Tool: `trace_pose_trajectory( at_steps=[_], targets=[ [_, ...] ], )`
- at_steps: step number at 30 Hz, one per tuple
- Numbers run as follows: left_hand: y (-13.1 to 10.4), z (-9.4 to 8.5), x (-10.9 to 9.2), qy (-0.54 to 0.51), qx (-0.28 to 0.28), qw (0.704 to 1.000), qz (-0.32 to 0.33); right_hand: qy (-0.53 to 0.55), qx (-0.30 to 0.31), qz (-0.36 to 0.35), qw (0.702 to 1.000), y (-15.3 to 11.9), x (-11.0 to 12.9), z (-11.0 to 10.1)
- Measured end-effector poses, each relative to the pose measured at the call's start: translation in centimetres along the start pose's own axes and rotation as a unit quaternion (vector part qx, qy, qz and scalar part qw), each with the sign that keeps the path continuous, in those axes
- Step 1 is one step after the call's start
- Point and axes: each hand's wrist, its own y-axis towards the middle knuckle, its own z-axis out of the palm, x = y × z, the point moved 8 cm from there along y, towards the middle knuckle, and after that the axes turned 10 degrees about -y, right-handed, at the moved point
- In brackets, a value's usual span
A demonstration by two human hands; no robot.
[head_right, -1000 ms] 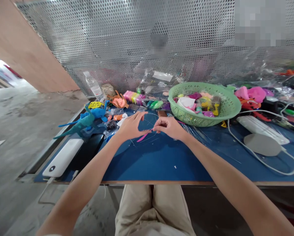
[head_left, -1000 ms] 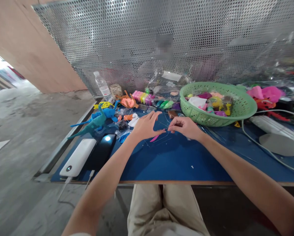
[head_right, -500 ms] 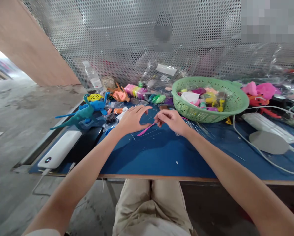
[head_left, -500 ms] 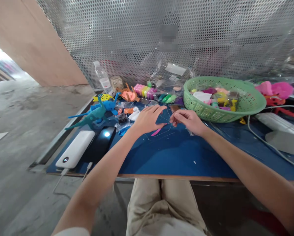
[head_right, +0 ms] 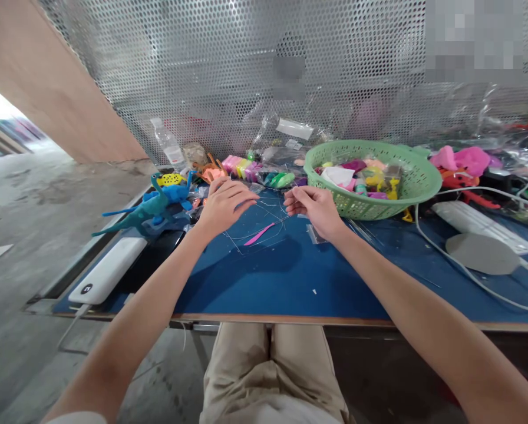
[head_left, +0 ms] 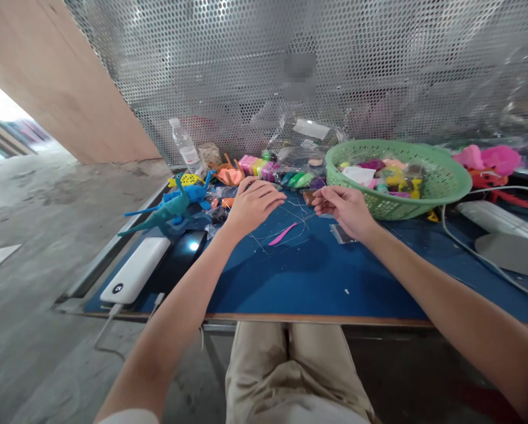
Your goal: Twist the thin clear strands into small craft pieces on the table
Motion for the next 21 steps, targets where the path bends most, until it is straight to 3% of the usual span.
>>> trace_pose_trajectory(
  at_steps=[3,6,8,10,12,14,17,21],
  targets=[
    [0.0,0.2,0.3,-0.005,-0.002,1.000,-0.028,-0.124,-0.046,-0.074,0.989,-0.3,1.4,-0.5],
    [0.0,0.7,0.3,-0.038,0.001,0.998,-0.044,-0.324,-0.130,-0.217,0.912,-1.5,5.0,-0.8],
    [0.1,1.3,0.3,-0.086,0.012,0.995,-0.053,-0.408,-0.094,-0.287,0.861,-2.1,6.3,0.4],
    [0.1,1.7,0.1,-0.129,0.020,0.989,-0.064,-0.443,-0.022,-0.311,0.841,-2.3,6.4,1.9],
    [0.1,1.9,-0.2,-0.141,0.020,0.987,-0.073,-0.437,0.028,-0.290,0.851,-2.2,5.7,2.8],
    [0.1,1.8,-0.6,-0.131,0.018,0.988,-0.075,-0.401,0.051,-0.240,0.883,-2.0,4.8,3.0],
    [0.1,1.6,-1.3,-0.114,0.012,0.991,-0.065,-0.331,0.054,-0.170,0.927,-2.0,4.0,3.0],
    [0.1,1.2,-2.0,-0.064,-0.005,0.997,-0.038,-0.263,0.055,-0.123,0.955,-2.4,4.1,3.0]
  ],
)
